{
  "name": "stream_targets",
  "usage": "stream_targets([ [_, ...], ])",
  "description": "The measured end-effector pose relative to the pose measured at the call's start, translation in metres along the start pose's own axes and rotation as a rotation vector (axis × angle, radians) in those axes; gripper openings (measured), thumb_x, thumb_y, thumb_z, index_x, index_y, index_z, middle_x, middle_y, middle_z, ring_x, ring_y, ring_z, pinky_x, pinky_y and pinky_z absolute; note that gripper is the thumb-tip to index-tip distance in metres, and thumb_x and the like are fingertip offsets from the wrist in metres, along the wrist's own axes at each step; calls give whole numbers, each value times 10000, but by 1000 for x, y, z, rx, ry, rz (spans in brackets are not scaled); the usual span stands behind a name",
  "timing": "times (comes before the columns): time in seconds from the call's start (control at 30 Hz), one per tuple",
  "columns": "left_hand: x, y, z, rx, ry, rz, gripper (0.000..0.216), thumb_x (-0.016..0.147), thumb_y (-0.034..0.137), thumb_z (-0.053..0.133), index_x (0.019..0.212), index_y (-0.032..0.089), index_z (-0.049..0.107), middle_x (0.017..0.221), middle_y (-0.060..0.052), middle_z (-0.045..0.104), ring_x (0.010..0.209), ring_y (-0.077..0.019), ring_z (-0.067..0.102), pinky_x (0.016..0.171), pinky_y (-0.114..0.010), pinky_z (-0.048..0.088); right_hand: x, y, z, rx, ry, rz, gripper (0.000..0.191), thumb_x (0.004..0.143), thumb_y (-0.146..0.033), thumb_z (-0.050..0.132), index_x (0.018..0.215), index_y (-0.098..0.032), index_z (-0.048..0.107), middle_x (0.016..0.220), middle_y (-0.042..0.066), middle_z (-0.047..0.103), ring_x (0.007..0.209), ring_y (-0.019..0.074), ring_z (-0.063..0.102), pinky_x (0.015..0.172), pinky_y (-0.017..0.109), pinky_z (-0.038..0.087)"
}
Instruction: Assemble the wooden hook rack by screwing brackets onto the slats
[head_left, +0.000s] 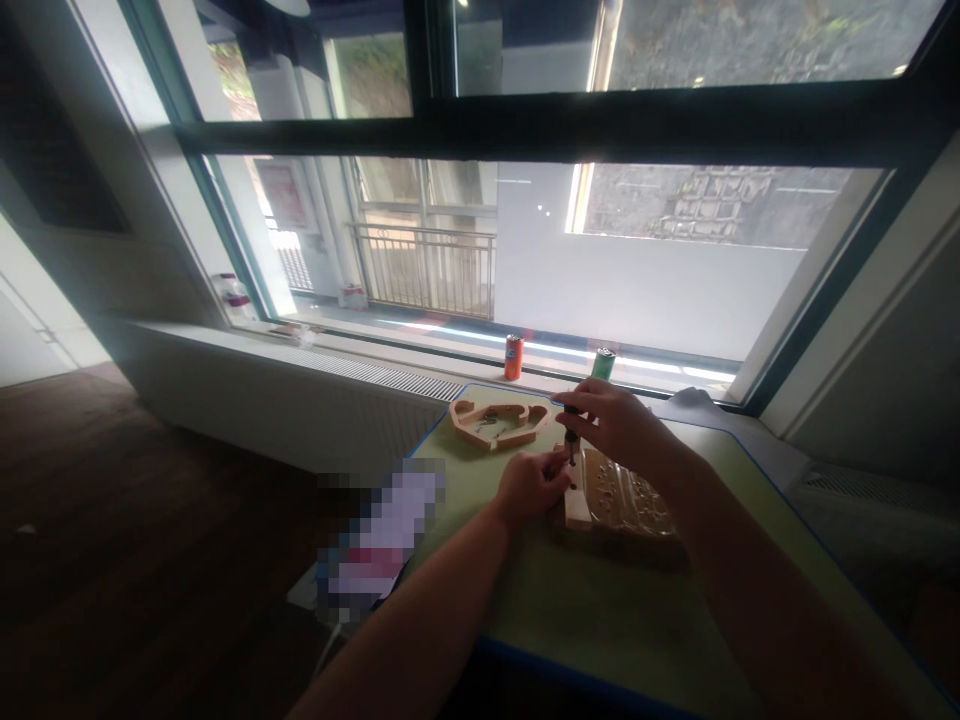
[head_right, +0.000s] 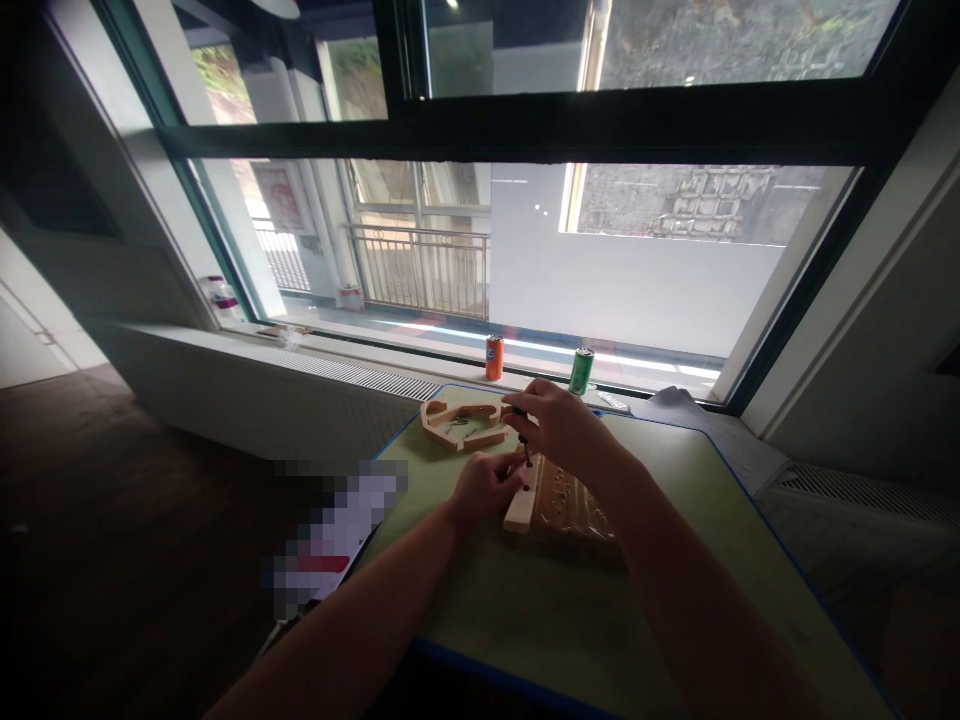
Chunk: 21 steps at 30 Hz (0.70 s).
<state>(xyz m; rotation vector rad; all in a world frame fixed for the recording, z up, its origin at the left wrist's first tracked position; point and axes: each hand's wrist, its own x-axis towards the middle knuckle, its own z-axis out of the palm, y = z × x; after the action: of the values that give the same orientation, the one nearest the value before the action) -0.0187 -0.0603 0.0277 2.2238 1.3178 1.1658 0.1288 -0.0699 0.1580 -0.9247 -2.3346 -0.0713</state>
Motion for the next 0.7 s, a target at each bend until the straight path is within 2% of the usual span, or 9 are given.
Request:
stream_targets([
  [0.07,0,0,0,6,3,4,327,779,371,459,1023,255,644,640,6,634,524,-87,486,535,-194,346,-1,1,-1,3,-26,-15,358,835,-265,464,1176,-180,536,1026,102,596,844,174,568,715,289,453],
  [0.13,0,0,0,3,4,5,327,775,368,465,1027,255,642,655,5,639,534,-88,496,538,-194,347,-2,3,-1,19,-64,-15,386,847,-232,435,1227,-183,487,1021,95,615,842,172,577,713,288,455],
  [0.27,0,3,-1,-11,4,-8,342,775,374,468,1036,233,639,678,-3,649,551,-92,510,549,-193,357,-1,3,0,4,-47,38,345,804,-302,526,1134,-206,554,873,56,638,698,147,577,628,265,457],
  [0.37,-1,5,-2,-1,-1,-19,335,780,377,463,998,215,658,662,-9,644,548,-93,503,546,-192,355,0,1,1,-34,-39,43,330,792,-357,536,1079,-205,587,893,71,620,708,157,573,619,275,457],
  [0.47,-1,7,-3,7,-10,-20,318,786,367,453,956,210,673,618,-1,625,519,-84,478,527,-187,342,-1,-1,1,-9,-64,22,393,829,-312,475,1205,-202,502,1004,94,608,797,172,576,671,287,458],
  [0.53,-1,7,-4,11,-10,-19,317,785,369,455,954,213,673,605,4,619,509,-82,469,522,-187,337,-2,0,1,30,-91,15,410,843,-266,447,1248,-202,459,985,81,623,789,159,578,682,273,454],
  [0.7,-1,6,-4,20,1,-18,330,779,371,464,991,212,661,609,3,621,498,-78,461,531,-190,342,-1,4,5,-41,-61,54,350,804,-330,521,1135,-223,559,862,57,618,690,147,560,616,263,440],
])
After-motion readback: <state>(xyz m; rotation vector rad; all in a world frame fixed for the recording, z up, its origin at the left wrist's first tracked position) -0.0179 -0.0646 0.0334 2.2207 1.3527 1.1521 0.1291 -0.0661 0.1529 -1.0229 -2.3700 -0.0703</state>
